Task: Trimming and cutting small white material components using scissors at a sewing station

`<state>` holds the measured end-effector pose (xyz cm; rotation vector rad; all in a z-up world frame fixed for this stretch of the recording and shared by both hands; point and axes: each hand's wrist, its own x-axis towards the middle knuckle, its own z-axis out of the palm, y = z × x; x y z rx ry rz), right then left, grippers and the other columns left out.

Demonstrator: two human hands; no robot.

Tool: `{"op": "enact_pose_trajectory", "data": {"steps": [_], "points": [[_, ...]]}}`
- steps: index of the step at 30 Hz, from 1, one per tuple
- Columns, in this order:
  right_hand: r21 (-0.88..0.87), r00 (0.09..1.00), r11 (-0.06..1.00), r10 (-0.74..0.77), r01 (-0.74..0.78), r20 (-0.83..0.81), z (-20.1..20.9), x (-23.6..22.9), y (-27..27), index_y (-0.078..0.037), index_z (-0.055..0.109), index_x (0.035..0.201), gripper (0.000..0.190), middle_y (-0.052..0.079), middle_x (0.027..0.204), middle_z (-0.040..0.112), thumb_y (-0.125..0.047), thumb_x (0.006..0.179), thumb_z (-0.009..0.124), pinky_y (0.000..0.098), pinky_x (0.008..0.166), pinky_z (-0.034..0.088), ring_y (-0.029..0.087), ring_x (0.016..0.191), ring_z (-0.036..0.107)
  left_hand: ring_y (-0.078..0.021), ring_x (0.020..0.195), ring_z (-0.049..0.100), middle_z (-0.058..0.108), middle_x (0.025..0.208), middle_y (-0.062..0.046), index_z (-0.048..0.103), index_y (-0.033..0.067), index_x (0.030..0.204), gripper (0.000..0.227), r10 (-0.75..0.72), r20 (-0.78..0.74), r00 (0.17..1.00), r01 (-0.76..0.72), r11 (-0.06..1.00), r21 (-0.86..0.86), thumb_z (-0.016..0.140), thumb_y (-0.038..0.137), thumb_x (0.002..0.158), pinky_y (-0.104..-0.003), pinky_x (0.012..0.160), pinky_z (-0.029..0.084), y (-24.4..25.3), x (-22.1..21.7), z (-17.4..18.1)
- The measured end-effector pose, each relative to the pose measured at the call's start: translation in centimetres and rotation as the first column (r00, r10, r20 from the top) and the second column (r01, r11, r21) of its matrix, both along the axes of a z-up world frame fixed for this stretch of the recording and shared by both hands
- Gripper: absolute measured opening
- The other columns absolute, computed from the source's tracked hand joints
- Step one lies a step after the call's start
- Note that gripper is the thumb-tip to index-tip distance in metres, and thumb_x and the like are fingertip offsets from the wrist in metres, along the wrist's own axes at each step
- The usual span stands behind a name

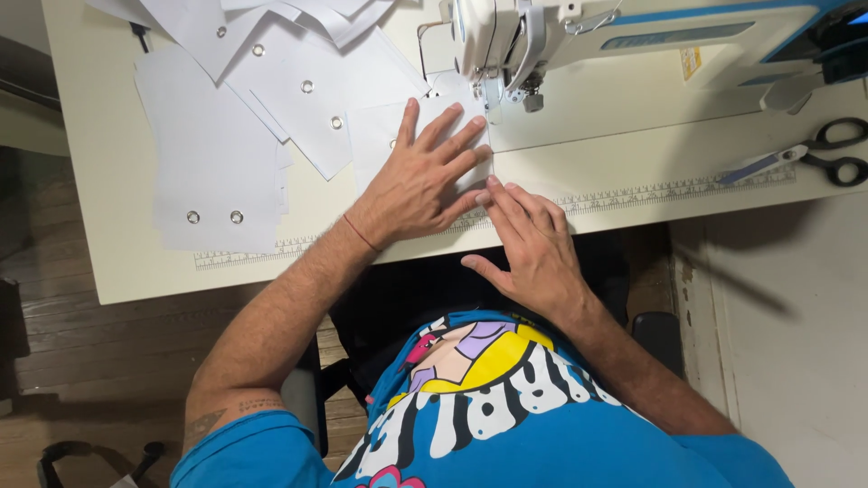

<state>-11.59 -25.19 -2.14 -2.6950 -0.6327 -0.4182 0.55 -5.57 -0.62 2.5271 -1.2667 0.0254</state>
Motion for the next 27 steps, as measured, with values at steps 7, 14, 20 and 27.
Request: {"op": "enact_pose_trajectory", "data": {"steps": [7, 14, 20, 27], "points": [[-0.133, 0.998, 0.991, -0.027, 0.034, 0.053, -1.1, -1.5, 0.0, 0.002, 0.052, 0.147, 0.089, 0.021, 0.16, 0.044, -0.072, 0.097, 0.046, 0.049, 0.124, 0.025, 0.036, 0.149, 0.04, -0.0449, 0.149, 0.034, 0.048, 0.159, -0.015, 0.06, 0.026, 0.139, 0.063, -0.046, -0.002, 0.999, 0.046, 0.998, -0.052, 0.037, 0.072, 0.102, -0.077, 0.117, 0.006, 0.3, -0.1, -0.2], [0.132, 0.932, 0.951, -0.301, 0.279, 0.201, 1.2, 1.1, -11.7, 0.007, 0.048, 0.151, 0.081, 0.03, 0.152, 0.044, -0.057, 0.102, 0.058, 0.0615, 0.119, 0.034, 0.049, 0.144, 0.041, -0.0472, 0.151, 0.029, 0.04, 0.162, -0.019, 0.057, 0.0241, 0.144, 0.08, -0.101, -0.027, 0.995, 0.1, 0.995, -0.028, 0.037, 0.082, 0.093, -0.08, 0.115, 0.003, 0.7, 0.4, 0.9], [-0.004, 0.848, 0.897, -0.415, 0.441, 0.33, 3.3, 2.9, -16.5, 0.014, 0.042, 0.154, 0.075, 0.034, 0.157, 0.039, -0.05, 0.116, 0.045, 0.0662, 0.117, 0.032, 0.053, 0.145, 0.038, -0.0483, 0.152, 0.023, 0.032, 0.164, -0.022, 0.051, 0.0234, 0.149, 0.091, -0.132, -0.048, 0.99, 0.133, 0.991, 0.02, 0.03, 0.087, 0.089, -0.083, 0.112, 0.001, 0.6, 0.7, 0.7], [-0.028, 0.862, 0.9, -0.406, 0.434, 0.303, 2.5, 2.7, -16.8, 0.014, 0.042, 0.154, 0.072, 0.035, 0.155, 0.043, -0.047, 0.116, 0.049, 0.0655, 0.112, 0.036, 0.052, 0.145, 0.038, -0.0485, 0.151, 0.024, 0.034, 0.164, -0.02, 0.053, 0.0219, 0.148, 0.093, -0.14, -0.027, 0.99, 0.141, 0.99, 0.024, 0.035, 0.089, 0.087, -0.085, 0.111, 0.005, 0.6, 1.3, 0.9]]}}
